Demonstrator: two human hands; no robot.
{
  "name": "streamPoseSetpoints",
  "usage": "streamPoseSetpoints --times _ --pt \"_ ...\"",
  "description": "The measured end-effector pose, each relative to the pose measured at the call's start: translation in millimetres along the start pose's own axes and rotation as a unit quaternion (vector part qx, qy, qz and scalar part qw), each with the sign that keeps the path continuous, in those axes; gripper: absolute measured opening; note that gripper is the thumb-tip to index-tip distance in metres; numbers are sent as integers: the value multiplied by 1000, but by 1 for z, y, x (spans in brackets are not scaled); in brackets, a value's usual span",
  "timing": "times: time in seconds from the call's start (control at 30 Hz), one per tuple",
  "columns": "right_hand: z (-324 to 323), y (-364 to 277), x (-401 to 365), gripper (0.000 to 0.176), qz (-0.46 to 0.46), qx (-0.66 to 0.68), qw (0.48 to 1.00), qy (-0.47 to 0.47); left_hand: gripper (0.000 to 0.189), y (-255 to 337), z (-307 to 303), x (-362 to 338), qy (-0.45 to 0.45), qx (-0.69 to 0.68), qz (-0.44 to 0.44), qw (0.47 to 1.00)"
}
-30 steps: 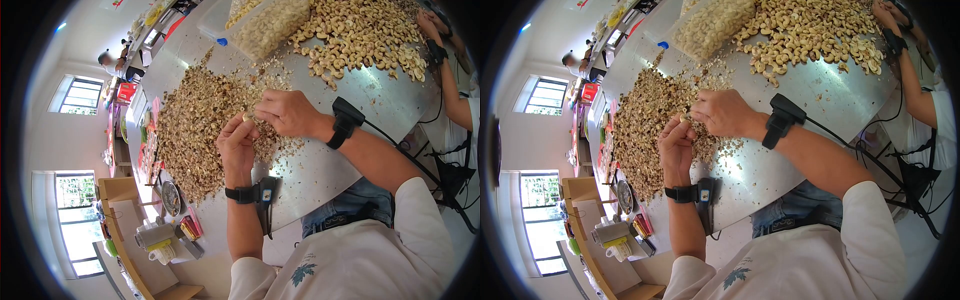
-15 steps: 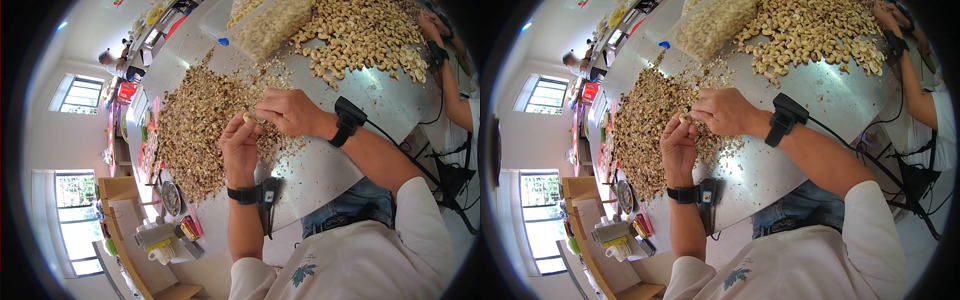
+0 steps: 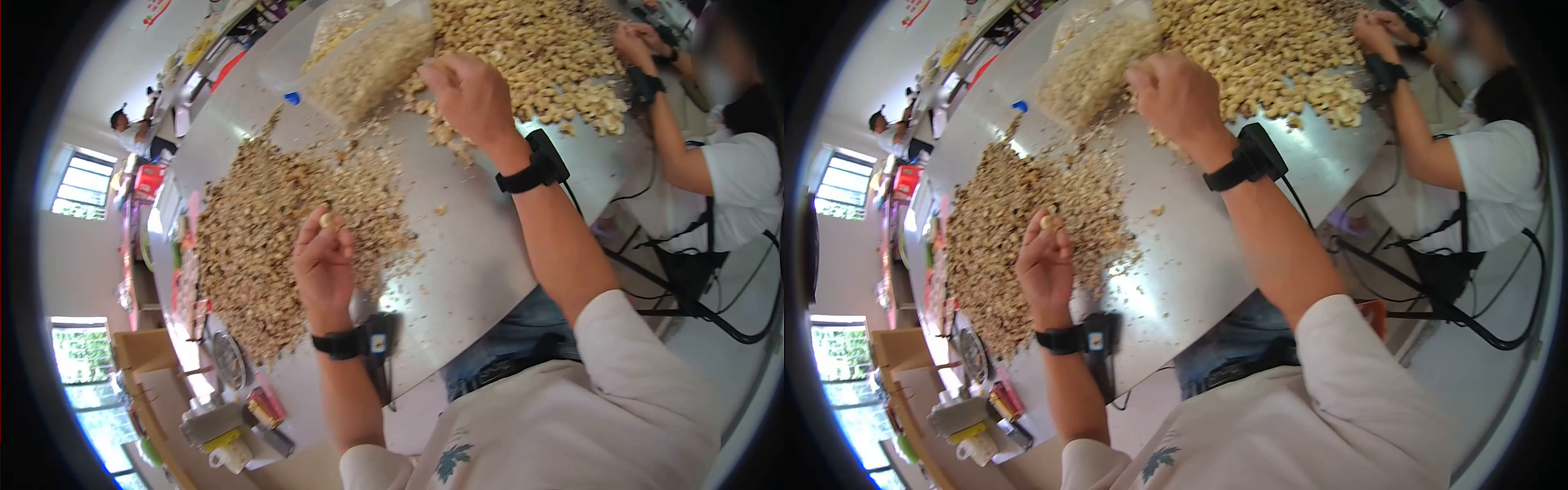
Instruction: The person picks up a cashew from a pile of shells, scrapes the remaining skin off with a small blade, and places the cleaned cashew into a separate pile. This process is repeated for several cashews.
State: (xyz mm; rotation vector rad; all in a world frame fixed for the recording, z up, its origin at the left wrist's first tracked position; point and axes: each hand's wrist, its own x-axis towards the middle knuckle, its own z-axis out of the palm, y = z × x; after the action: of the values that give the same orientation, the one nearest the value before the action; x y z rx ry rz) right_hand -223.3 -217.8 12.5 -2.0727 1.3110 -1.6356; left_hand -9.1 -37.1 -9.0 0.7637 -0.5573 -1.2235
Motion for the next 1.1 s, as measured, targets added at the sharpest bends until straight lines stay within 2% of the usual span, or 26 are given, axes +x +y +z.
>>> streamPoseSetpoints --times 0.03,0.07,0.17,0.2,0.33,0.43,0.53,0.63,0.73,0.83,0.87,0.97,1.1 --pt "-7 16 8 27 -5 -41 998 43 28 2 6 -1 23 3 -8 1000" --pt "-18 34 15 27 64 -106 992 -36 26 3 8 -2 47 10 -16 999" --pt "-40 57 20 24 103 -176 969 -140 17 1 4 1 16 28 -13 999" --pt "-46 52 22 24 134 -151 963 -181 16 3 10 0 44 37 -20 998" --pt "-41 41 19 20 97 -135 941 -296 15 5 9 -2 62 33 -30 997" --pt "-31 34 16 18 103 -146 900 -399 15 7 8 -2 85 33 -29 995" --pt "-9 53 -6 25 -59 -84 952 -290 15 8 10 -3 96 45 -35 994" --pt "-7 52 -5 25 -37 -110 954 -276 17 9 12 -4 97 58 -51 992" --pt "-32 40 16 15 108 -122 928 -336 19 12 15 -5 114 71 -56 989" --pt "-47 48 21 13 188 -185 922 -285 21 12 19 -5 124 90 -45 987" --pt "-44 64 19 12 163 -249 922 -248 21 13 21 -5 130 93 -44 986" --pt "-49 52 16 12 121 -223 946 -200 22 13 21 -4 139 91 -44 985" --pt "-43 43 17 15 155 -204 908 -330 21 13 21 -4 134 85 -43 986"
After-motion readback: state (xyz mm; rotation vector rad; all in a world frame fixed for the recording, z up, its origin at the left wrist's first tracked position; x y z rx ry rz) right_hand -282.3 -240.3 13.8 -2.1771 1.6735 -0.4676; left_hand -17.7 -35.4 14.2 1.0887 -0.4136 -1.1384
